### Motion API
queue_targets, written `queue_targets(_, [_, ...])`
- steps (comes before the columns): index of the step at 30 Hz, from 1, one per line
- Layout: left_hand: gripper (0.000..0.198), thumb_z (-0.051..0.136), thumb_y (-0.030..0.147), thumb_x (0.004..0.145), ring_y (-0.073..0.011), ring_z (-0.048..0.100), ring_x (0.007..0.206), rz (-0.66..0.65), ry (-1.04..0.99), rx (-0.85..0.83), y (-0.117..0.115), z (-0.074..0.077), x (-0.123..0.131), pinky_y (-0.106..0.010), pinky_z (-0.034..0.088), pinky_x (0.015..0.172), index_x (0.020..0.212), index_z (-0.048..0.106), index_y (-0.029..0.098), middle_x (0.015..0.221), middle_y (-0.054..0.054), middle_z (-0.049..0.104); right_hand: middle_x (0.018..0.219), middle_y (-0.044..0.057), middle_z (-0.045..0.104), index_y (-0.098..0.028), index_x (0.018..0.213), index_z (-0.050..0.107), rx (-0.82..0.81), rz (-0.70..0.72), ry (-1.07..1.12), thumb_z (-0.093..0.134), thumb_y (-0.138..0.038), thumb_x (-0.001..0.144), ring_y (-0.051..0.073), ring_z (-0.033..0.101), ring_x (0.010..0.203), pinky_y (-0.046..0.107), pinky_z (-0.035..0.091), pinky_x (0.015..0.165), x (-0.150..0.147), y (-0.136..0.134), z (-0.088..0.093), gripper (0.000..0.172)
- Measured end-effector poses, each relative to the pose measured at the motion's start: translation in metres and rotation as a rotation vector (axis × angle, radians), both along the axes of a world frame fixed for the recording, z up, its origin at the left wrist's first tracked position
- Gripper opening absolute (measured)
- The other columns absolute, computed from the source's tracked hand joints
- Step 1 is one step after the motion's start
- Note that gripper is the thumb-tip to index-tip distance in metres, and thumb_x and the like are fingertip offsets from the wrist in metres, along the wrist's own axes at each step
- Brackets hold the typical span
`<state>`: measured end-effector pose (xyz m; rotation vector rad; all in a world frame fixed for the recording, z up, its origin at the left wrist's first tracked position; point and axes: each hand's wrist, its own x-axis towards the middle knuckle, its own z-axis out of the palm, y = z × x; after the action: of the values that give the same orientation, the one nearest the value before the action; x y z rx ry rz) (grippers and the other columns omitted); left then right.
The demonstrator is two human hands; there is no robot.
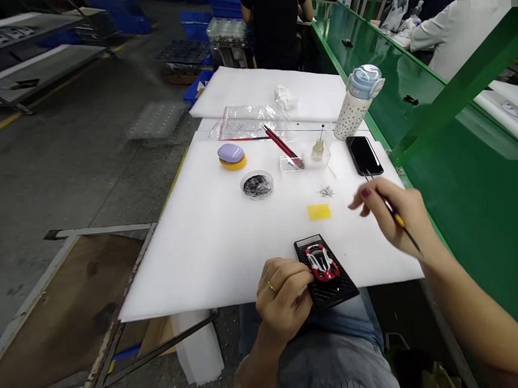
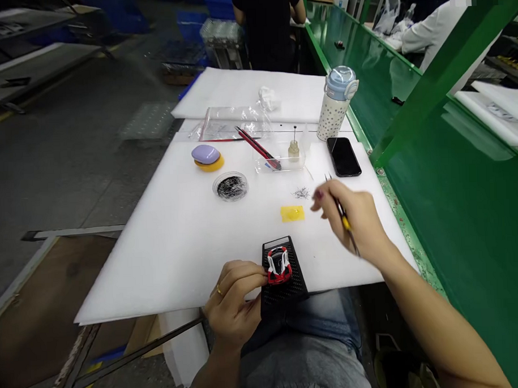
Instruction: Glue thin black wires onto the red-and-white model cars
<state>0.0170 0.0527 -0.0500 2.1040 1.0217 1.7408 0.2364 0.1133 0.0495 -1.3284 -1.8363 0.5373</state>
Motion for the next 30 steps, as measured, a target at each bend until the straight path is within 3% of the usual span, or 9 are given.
queue_targets(3, [0.013, 0.060, 0.005, 0.090, -0.0156, 0.061, 0.076, -0.060, -0.058, -0.038, 0.002, -0.002, -0.001, -0.031, 0.051, 0.068, 0.087, 0.061, 0.017, 0.081, -0.002, 0.066, 0.060, -0.002, 0.066, -0.027, 0.097, 0.069, 0.014, -0.048, 0.049, 0.055, -0.056, 0.100, 0.014, 0.055, 0.046, 0.029, 0.043, 0.051, 0.005, 0.074, -0.008, 0.032])
queue_targets(7, [0.010, 0.061, 0.008, 0.092, -0.0151, 0.059, 0.077, -0.097, -0.123, -0.053, 0.003, -0.005, -0.001, -0.031, 0.051, 0.068, 0.086, 0.062, 0.016, 0.082, -0.003, 0.064, 0.053, -0.001, 0.059, -0.025, 0.080, 0.068, 0.057, -0.224, -0.141, 0.066, -0.055, 0.093, 0.018, 0.056, 0.054, 0.033, 0.045, 0.063, 0.001, 0.155, -0.024, 0.033])
queue_targets(9, [0.009, 0.062, 0.010, 0.093, -0.0149, 0.059, 0.077, -0.097, -0.149, -0.052, 0.003, -0.007, -0.001, -0.031, 0.051, 0.067, 0.086, 0.063, 0.015, 0.082, -0.003, 0.064, 0.054, -0.001, 0.056, -0.024, 0.078, 0.067, 0.059, -0.275, -0.202, 0.074, -0.049, 0.088, 0.020, 0.058, 0.061, 0.035, 0.044, 0.066, -0.002, 0.177, -0.030, 0.028])
queue_targets(12, [0.008, 0.065, 0.010, 0.093, -0.0150, 0.059, 0.077, -0.088, -0.165, -0.038, 0.002, -0.011, -0.001, -0.031, 0.051, 0.067, 0.087, 0.063, 0.015, 0.083, -0.003, 0.064, 0.059, 0.000, 0.055, -0.024, 0.076, 0.063, 0.111, -0.268, -0.243, 0.078, -0.039, 0.085, 0.021, 0.060, 0.068, 0.035, 0.042, 0.067, -0.005, 0.188, -0.032, 0.022])
queue_targets(17, [0.009, 0.061, 0.007, 0.092, -0.0153, 0.059, 0.077, -0.062, -0.145, -0.015, 0.002, -0.013, 0.000, -0.033, 0.050, 0.067, 0.088, 0.063, 0.014, 0.084, -0.004, 0.064, 0.063, 0.000, 0.059, -0.029, 0.074, 0.056, 0.251, -0.182, -0.240, 0.076, -0.032, 0.087, 0.020, 0.057, 0.068, 0.036, 0.041, 0.066, -0.007, 0.164, -0.008, 0.024])
queue_targets(20, [0.013, 0.057, 0.004, 0.091, -0.0149, 0.058, 0.075, -0.058, -0.083, -0.001, 0.003, -0.009, 0.000, -0.032, 0.050, 0.066, 0.087, 0.062, 0.015, 0.082, -0.004, 0.065, 0.069, 0.000, 0.060, -0.031, 0.070, 0.051, 0.342, -0.130, -0.201, 0.076, -0.026, 0.084, 0.021, 0.054, 0.068, 0.039, 0.041, 0.070, -0.013, 0.127, 0.009, 0.029])
queue_targets(23, [0.015, 0.055, 0.004, 0.091, -0.0148, 0.058, 0.074, -0.051, -0.060, 0.001, 0.004, -0.006, -0.001, -0.032, 0.050, 0.065, 0.086, 0.062, 0.016, 0.081, -0.003, 0.066, 0.070, 0.002, 0.059, -0.030, 0.070, 0.055, 0.364, -0.094, -0.041, 0.074, -0.027, 0.087, 0.020, 0.053, 0.065, 0.039, 0.041, 0.066, -0.016, 0.080, 0.010, 0.025])
queue_targets(27, [0.015, 0.055, 0.004, 0.091, -0.0156, 0.058, 0.075, -0.056, -0.042, -0.020, 0.003, -0.006, -0.002, -0.032, 0.051, 0.065, 0.086, 0.062, 0.016, 0.081, -0.003, 0.067, 0.051, -0.004, 0.051, -0.028, 0.071, 0.063, 0.005, 0.158, 0.445, 0.073, -0.034, 0.089, 0.013, 0.042, 0.040, 0.034, 0.031, 0.043, -0.017, 0.037, -0.018, 0.021])
queue_targets(30, [0.014, 0.056, 0.004, 0.091, -0.0160, 0.058, 0.076, -0.066, -0.045, -0.024, 0.003, -0.007, -0.003, -0.032, 0.051, 0.065, 0.086, 0.062, 0.015, 0.081, -0.004, 0.067, 0.043, -0.008, 0.045, -0.025, 0.068, 0.064, -0.235, 0.245, 0.675, 0.076, -0.032, 0.085, 0.009, 0.033, 0.033, 0.029, 0.026, 0.039, -0.021, 0.026, -0.037, 0.022])
